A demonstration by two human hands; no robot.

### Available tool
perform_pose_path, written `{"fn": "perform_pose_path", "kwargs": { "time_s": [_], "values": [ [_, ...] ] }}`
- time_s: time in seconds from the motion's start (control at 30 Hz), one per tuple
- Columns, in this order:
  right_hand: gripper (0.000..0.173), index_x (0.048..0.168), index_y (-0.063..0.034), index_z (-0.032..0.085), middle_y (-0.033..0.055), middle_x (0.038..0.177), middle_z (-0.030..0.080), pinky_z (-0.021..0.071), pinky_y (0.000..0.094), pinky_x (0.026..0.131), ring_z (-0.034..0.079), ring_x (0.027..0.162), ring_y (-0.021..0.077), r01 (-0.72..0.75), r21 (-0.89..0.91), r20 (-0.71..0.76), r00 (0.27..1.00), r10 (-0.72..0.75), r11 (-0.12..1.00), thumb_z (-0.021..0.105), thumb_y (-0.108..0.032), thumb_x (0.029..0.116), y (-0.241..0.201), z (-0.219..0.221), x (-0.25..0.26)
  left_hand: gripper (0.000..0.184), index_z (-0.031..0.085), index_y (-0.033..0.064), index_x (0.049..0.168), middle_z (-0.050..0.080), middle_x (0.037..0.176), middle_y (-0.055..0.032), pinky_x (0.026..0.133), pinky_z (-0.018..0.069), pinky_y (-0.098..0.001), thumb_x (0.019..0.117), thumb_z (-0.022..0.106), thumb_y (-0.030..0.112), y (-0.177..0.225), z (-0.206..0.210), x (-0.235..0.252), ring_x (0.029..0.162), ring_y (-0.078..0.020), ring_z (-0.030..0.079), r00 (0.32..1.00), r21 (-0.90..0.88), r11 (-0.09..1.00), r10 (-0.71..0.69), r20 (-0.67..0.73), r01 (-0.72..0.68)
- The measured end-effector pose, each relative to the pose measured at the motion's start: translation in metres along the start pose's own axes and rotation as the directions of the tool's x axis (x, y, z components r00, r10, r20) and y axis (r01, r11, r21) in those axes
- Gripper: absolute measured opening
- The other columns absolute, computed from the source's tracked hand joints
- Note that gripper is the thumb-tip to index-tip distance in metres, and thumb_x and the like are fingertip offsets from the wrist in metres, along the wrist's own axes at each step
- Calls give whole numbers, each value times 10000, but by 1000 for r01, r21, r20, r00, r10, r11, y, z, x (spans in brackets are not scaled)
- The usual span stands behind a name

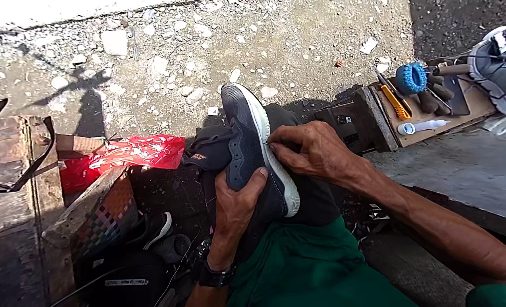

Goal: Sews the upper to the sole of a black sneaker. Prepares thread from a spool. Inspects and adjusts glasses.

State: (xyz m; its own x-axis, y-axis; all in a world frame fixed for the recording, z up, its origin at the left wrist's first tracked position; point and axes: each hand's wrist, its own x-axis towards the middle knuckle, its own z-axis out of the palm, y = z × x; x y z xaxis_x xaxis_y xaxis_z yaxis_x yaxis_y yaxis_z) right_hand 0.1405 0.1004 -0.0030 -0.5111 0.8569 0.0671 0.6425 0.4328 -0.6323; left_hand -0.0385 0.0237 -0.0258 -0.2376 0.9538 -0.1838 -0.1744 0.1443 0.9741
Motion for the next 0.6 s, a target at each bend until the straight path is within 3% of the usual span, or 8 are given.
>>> {"fn": "perform_pose_path", "kwargs": {
  "time_s": [0.17, 0.47, 0.6],
  "values": [
    [196, 951, -187, 766, -68, 630, 605, 431, 328, 500, 568, 558, 67, 26, 17, 75, 997, -28, 1000, 589, -271, 954, 3, -7, 7, 204, 664, 17, 988, 741, 848, -20, 764, 628, -267, 795, 727, 36, -1, -2, 1, 810, -100, 733, 1000, -11, 1000, -7, 7, 7],
    [172, 986, -155, 772, -60, 687, 659, 468, 294, 517, 589, 586, 46, 150, 121, 43, 987, -156, 981, 627, -243, 957, 12, -2, 15, 198, 660, 14, 1007, 739, 858, -23, 776, 624, -268, 823, 717, 59, 4, -10, 3, 820, -99, 730, 1000, -18, 1000, -21, 7, 21],
    [182, 958, -167, 760, -63, 665, 627, 440, 299, 510, 569, 578, 54, 141, 87, 62, 987, -146, 986, 595, -244, 964, 16, -5, 11, 191, 667, 5, 1006, 741, 862, -34, 775, 627, -281, 827, 711, 56, 2, -5, 1, 820, -109, 732, 999, -17, 999, -45, 28, 46]
  ]
}}
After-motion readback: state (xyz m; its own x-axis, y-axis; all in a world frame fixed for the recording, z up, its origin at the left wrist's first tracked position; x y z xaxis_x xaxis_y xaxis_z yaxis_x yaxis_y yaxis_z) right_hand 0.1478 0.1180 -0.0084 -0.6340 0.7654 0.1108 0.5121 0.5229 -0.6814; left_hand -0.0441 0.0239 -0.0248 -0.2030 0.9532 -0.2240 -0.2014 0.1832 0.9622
